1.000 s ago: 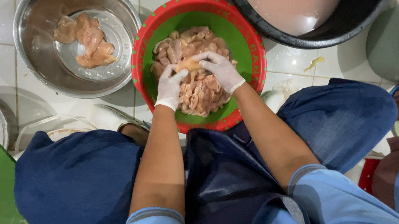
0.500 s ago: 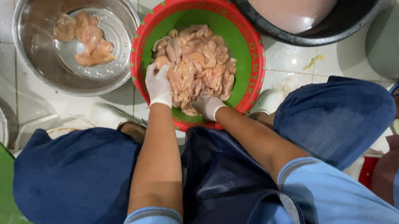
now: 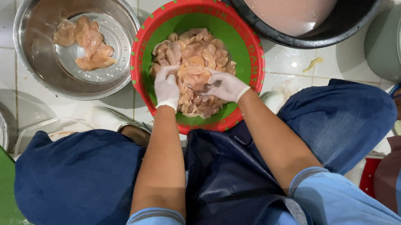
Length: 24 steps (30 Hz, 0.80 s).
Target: Manually mixing raw chicken pieces in a plastic bowl and placing them onto a cutting board.
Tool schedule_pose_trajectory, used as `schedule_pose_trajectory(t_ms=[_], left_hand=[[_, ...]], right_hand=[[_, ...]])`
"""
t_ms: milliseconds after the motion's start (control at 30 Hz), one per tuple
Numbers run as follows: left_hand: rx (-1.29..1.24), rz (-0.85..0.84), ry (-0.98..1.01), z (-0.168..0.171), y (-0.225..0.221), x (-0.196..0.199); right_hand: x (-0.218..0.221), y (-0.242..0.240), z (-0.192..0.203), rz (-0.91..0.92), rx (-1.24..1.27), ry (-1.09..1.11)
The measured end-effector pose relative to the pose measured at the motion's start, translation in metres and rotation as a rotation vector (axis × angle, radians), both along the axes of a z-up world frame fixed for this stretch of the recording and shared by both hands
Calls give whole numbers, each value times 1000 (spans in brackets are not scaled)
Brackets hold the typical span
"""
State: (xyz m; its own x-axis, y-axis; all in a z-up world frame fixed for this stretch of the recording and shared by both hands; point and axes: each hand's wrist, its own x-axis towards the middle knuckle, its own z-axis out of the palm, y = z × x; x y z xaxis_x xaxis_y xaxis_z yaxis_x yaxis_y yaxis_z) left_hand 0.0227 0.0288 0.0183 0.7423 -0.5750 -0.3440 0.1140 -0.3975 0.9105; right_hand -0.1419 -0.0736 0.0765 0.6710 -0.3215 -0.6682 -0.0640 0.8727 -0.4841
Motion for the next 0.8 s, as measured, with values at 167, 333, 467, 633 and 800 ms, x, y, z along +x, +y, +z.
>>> schedule_pose_trajectory(t_ms=[167,333,467,633,800], left_hand=[[-276,-2,409,47,-3,-28],[-184,-169,321,39,-11,-22],[-148,-114,239,27,-10,-17],[-150,-76,170,25,-12,-15],[-147,-48,123,19,-12,-9]], right_hand=[[17,5,76,-7,-69,-23],[5,-1,10,59,-221,17],[2,-7,-2,-18,-308,64],[-1,-20,11,-102,-346,130],[-4,-22,25,-18,-410,182]])
